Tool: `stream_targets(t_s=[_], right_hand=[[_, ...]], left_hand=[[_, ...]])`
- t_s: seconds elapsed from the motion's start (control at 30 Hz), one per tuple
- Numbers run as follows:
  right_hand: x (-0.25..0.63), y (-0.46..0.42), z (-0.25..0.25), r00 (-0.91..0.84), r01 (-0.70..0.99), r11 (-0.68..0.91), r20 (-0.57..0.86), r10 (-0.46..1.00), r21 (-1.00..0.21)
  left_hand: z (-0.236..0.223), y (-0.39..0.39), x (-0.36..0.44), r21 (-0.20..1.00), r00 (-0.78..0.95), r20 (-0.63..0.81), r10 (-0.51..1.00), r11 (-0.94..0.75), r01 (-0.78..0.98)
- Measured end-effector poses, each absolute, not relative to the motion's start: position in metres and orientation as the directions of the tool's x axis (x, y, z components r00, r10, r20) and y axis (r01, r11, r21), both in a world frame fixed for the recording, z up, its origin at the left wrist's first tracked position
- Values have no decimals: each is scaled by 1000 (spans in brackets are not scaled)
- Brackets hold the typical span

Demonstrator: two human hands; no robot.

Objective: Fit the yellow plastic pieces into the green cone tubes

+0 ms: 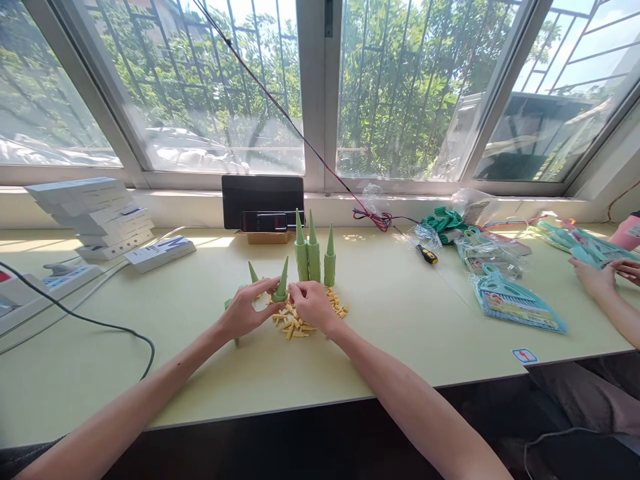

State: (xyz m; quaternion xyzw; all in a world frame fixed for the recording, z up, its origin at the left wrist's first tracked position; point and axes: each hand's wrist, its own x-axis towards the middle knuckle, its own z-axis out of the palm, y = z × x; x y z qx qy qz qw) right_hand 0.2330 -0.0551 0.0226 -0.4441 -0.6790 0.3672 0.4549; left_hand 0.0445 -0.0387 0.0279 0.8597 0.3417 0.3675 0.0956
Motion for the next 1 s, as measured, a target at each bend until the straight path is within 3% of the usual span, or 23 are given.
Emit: stream_targets(t_s=[0.67, 1.0], right_hand=[[236, -53, 14, -254, 453, 583, 528, 810, -675], [234, -56, 18, -208, 407, 523, 482, 851, -749]], left_hand=[[32, -40, 44, 420, 523, 544, 657, -752, 508], [31, -40, 44, 436, 524, 535, 663, -748, 500]])
